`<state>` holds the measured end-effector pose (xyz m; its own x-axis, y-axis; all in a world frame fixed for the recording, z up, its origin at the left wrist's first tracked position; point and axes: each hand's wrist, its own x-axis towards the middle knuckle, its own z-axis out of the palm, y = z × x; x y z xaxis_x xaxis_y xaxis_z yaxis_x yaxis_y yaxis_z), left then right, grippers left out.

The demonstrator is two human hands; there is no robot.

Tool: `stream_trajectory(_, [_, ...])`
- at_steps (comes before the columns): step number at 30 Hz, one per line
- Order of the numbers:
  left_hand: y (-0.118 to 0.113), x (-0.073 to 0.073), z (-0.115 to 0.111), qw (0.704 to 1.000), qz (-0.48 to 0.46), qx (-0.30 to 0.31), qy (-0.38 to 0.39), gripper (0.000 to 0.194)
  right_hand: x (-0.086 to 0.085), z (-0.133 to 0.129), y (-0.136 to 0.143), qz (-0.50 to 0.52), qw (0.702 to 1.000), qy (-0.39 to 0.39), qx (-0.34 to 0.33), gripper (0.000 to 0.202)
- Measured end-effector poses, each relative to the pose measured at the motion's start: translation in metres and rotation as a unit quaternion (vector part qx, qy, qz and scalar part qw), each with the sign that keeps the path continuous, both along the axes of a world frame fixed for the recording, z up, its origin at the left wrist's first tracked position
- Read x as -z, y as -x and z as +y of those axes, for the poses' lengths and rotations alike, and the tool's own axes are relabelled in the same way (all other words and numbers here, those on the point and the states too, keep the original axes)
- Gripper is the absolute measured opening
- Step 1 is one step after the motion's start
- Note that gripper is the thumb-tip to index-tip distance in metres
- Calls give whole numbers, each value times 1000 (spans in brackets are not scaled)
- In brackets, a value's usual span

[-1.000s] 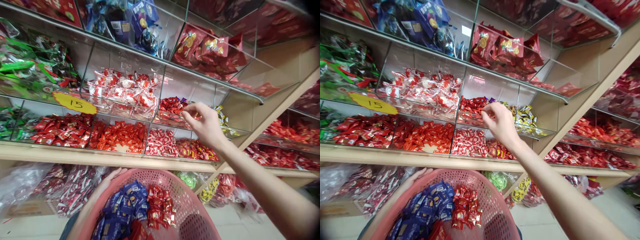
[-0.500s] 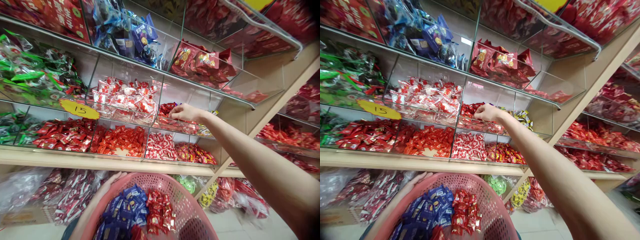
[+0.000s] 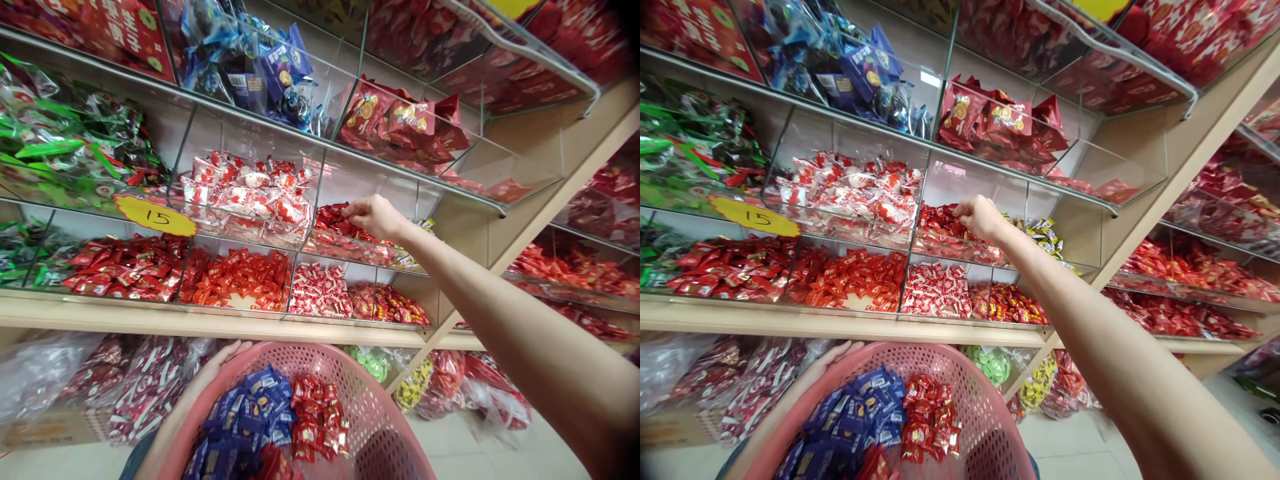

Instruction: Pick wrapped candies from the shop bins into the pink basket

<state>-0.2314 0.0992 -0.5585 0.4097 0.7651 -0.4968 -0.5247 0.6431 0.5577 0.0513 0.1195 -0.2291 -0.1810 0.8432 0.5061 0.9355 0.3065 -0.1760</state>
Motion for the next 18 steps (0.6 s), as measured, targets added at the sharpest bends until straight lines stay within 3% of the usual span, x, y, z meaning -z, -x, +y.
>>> stream_trajectory(6, [-3,-24,-13,1000,12,-9,4,42,-3,-15,-12,138,981,-128,-40,18])
stream_trajectory(10, [-3,-24,-14,1000,1,-1,6,39,13,-61,-4,210,950,-220,-67,17])
stream_trajectory(13, [-3,-20,-11,1000,-8,7,5,43,57,-107,12,232,955,-172,-72,12])
stream_trajectory(15, [-4,-18,-10,1000,-4,-1,0,43,103,-129,21,256,961,-65,-80,11])
stream_trajectory(18, [-5,-16,-9,1000,13,-21,-9,42,185,-139,25,290,951,97,-56,16])
